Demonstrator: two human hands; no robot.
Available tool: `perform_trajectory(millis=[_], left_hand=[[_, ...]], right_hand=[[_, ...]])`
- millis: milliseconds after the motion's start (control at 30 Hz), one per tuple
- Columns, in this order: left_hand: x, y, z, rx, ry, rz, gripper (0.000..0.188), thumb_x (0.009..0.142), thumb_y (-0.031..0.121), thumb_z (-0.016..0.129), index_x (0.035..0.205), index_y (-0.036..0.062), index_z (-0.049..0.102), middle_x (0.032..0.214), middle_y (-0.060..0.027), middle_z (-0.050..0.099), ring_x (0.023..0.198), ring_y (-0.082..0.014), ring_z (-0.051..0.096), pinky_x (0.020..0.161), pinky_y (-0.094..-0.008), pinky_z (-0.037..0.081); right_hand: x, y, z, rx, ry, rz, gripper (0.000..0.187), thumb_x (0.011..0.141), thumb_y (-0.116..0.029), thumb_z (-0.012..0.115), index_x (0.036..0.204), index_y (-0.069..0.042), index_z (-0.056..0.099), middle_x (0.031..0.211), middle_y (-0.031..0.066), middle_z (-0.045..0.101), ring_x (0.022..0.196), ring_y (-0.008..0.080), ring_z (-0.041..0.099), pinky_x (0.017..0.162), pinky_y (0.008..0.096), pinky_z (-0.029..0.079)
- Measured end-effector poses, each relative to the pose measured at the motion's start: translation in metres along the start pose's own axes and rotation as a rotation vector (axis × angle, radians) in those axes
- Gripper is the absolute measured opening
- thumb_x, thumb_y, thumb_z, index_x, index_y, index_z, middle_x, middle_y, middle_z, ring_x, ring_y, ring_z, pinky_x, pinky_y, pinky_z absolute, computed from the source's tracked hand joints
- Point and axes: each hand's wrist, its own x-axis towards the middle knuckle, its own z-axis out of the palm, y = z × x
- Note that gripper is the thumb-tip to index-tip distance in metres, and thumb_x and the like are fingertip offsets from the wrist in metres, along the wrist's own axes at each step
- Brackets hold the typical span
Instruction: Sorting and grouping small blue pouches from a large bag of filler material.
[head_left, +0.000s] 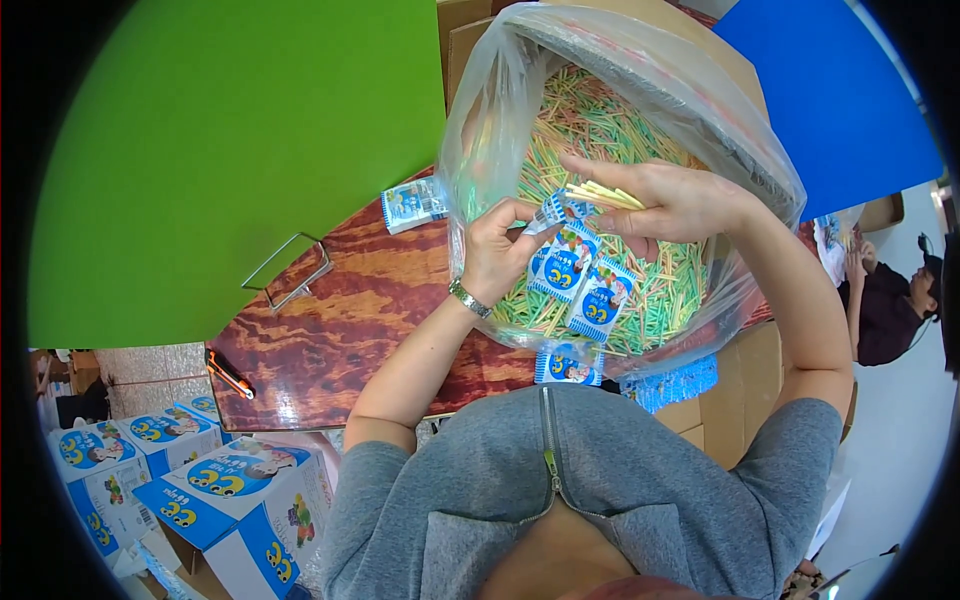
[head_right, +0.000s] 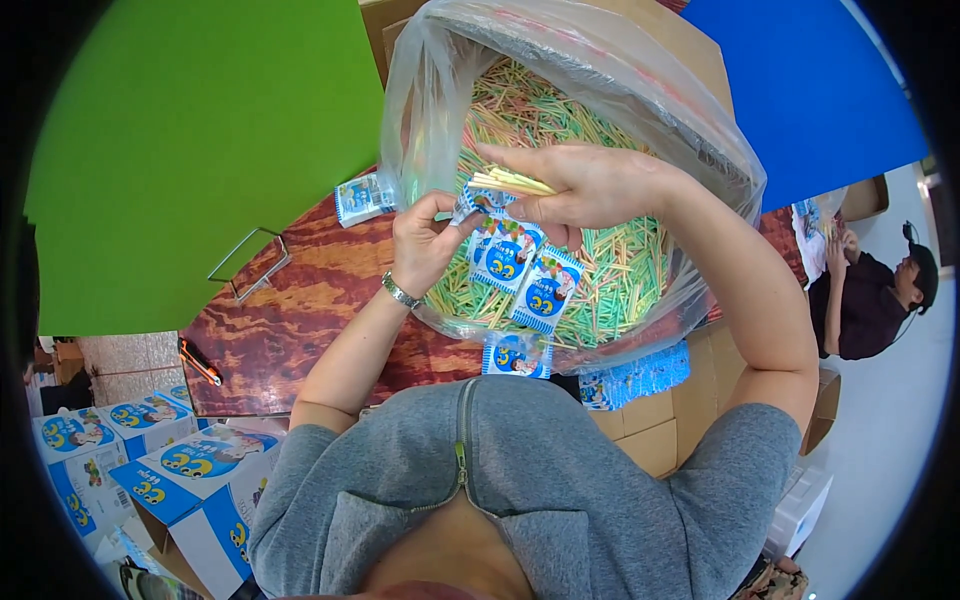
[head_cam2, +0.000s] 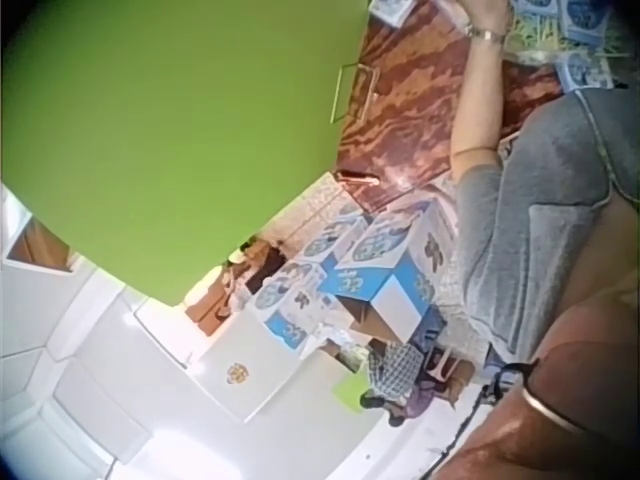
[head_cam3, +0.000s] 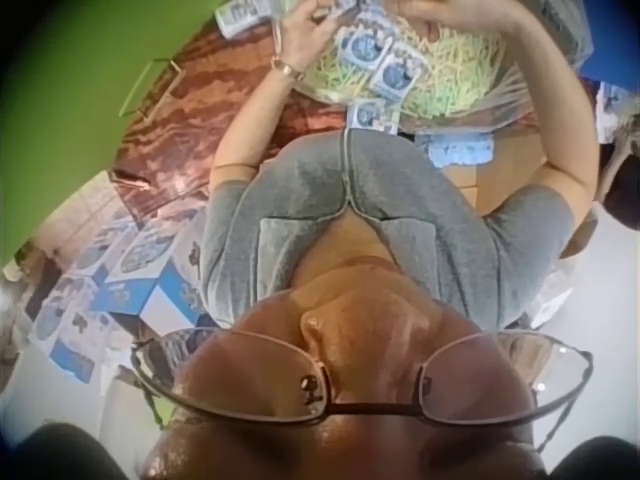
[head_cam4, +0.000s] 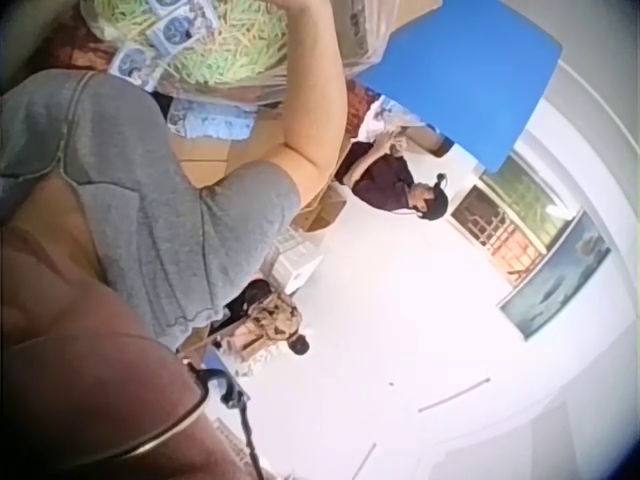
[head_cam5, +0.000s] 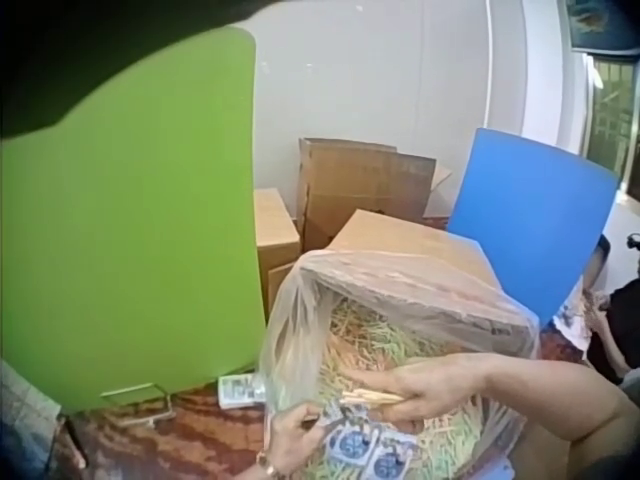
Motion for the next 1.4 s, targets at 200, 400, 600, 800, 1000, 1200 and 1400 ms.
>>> perform_trajectory(millis=[200, 400, 600, 800, 1000, 1200, 1400], left_hand=[[0.0, 0.003, -0.002, 0.082, 0.007, 0.065, 0.015, 0.078, 0.005, 0.077, 0.087, 0.0015, 0.066, 0.084, -0.0086, 0.069, 0.075, -0.0165, 0.067, 0.065, -0.0291, 0.052], [0.0, 0.007, -0.005, 0.137, 0.014, 0.101, 0.015, 0.077, 0.005, 0.078, 0.086, 0.002, 0.066, 0.083, -0.0087, 0.068, 0.074, -0.0181, 0.067, 0.063, -0.0297, 0.052], [-0.001, 0.01, -0.009, 0.238, 0.035, 0.225, 0.017, 0.073, 0.002, 0.077, 0.085, 0.0021, 0.066, 0.083, -0.009, 0.067, 0.073, -0.0216, 0.067, 0.062, -0.0307, 0.052], [-0.002, 0.009, -0.012, 0.284, 0.027, 0.271, 0.02, 0.073, -0.005, 0.077, 0.089, 0.0002, 0.065, 0.088, -0.0091, 0.068, 0.079, -0.017, 0.067, 0.067, -0.0277, 0.053], [-0.002, 0.012, -0.012, 0.274, 0.033, 0.265, 0.02, 0.073, -0.005, 0.076, 0.089, -0.0002, 0.065, 0.088, -0.0097, 0.068, 0.078, -0.018, 0.067, 0.067, -0.0281, 0.053], [-0.003, 0.011, -0.009, 0.247, 0.036, 0.242, 0.019, 0.074, -0.005, 0.075, 0.089, 0.0001, 0.066, 0.088, -0.0099, 0.068, 0.078, -0.0172, 0.067, 0.066, -0.0267, 0.054], [-0.003, 0.015, -0.01, 0.417, 0.031, 0.289, 0.02, 0.071, -0.008, 0.071, 0.088, 0.0007, 0.066, 0.086, -0.0097, 0.067, 0.075, -0.0186, 0.067, 0.064, -0.0277, 0.055]], right_hand=[[0.004, -0.003, -0.001, 0.003, -0.065, 0.062, 0.073, 0.098, -0.018, 0.05, 0.156, -0.016, 0.006, 0.067, 0.0104, 0.064, 0.06, 0.0187, 0.067, 0.058, 0.0334, 0.056], [0.004, -0.009, -0.004, -0.003, -0.173, 0.172, 0.075, 0.099, -0.019, 0.048, 0.155, -0.012, -0.001, 0.074, 0.0135, 0.068, 0.062, 0.02, 0.069, 0.058, 0.0331, 0.057], [0.006, -0.01, -0.011, 0.068, -0.276, 0.222, 0.078, 0.098, -0.022, 0.049, 0.155, -0.008, -0.003, 0.075, 0.0135, 0.069, 0.061, 0.0205, 0.069, 0.057, 0.0324, 0.056], [0.009, -0.001, -0.015, 0.175, -0.351, 0.192, 0.078, 0.098, -0.023, 0.049, 0.155, -0.009, -0.002, 0.074, 0.0135, 0.068, 0.06, 0.0203, 0.068, 0.056, 0.031, 0.055], [0.011, 0.0, -0.016, 0.244, -0.378, 0.179, 0.078, 0.096, -0.022, 0.048, 0.155, -0.009, -0.002, 0.074, 0.013, 0.068, 0.06, 0.0192, 0.068, 0.054, 0.0297, 0.055], [0.011, -0.006, -0.013, 0.149, -0.353, 0.236, 0.078, 0.096, -0.017, 0.047, 0.155, -0.008, -0.004, 0.078, 0.0141, 0.069, 0.063, 0.0201, 0.069, 0.058, 0.0309, 0.056], [0.018, -0.011, -0.014, -0.064, -0.354, 0.286, 0.078, 0.096, -0.015, 0.045, 0.153, -0.003, -0.008, 0.08, 0.0156, 0.07, 0.064, 0.0229, 0.069, 0.063, 0.0339, 0.057]])
